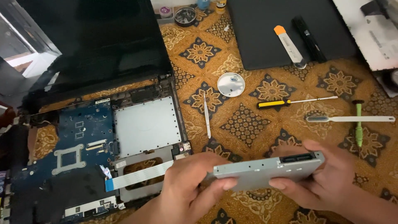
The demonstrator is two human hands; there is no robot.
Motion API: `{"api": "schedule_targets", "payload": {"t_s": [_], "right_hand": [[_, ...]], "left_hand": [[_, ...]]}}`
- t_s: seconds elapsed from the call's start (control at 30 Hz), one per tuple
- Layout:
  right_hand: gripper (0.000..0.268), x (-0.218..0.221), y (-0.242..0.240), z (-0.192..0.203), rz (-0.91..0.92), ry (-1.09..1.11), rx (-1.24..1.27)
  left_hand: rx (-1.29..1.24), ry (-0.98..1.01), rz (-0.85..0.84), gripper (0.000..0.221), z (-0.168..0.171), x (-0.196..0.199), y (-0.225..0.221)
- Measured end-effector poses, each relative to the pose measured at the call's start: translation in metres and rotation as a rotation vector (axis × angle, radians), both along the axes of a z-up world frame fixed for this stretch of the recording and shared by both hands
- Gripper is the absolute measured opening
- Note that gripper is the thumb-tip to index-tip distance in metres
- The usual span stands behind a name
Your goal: Cleaning laptop components with a brush and inspecting an optical drive for reassembly.
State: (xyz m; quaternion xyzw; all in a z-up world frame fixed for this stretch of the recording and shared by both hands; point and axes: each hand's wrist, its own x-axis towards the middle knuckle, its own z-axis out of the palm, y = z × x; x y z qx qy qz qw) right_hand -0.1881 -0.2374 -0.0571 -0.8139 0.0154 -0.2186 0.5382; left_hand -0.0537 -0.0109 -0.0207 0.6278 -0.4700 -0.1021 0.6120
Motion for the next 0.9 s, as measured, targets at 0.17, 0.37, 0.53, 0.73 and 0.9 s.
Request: {"api": "schedule_targets", "payload": {"t_s": [0.17,0.37,0.53,0.73,0.9], "right_hand": [[0.048,-0.015,-0.015,-0.038,-0.115,-0.093,-0.25],[0.029,0.002,-0.006,-0.017,0.035,0.008,0.049],[0.026,0.016,-0.002,0.013,0.26,-0.069,0.027],[0.03,0.016,-0.026,0.005,0.253,-0.178,-0.35],[0.044,0.018,-0.027,0.006,0.046,-0.202,-0.135]], "left_hand": [[0.106,-0.003,0.046,0.027,-0.006,-0.005,0.005],[0.12,-0.026,0.031,0.034,-0.007,-0.002,0.007],[-0.006,-0.071,-0.076,0.024,0.012,0.001,0.003],[-0.148,-0.123,-0.165,0.021,0.0,0.007,0.005],[-0.081,0.205,0.039,0.022,-0.005,0.005,0.002]]}}
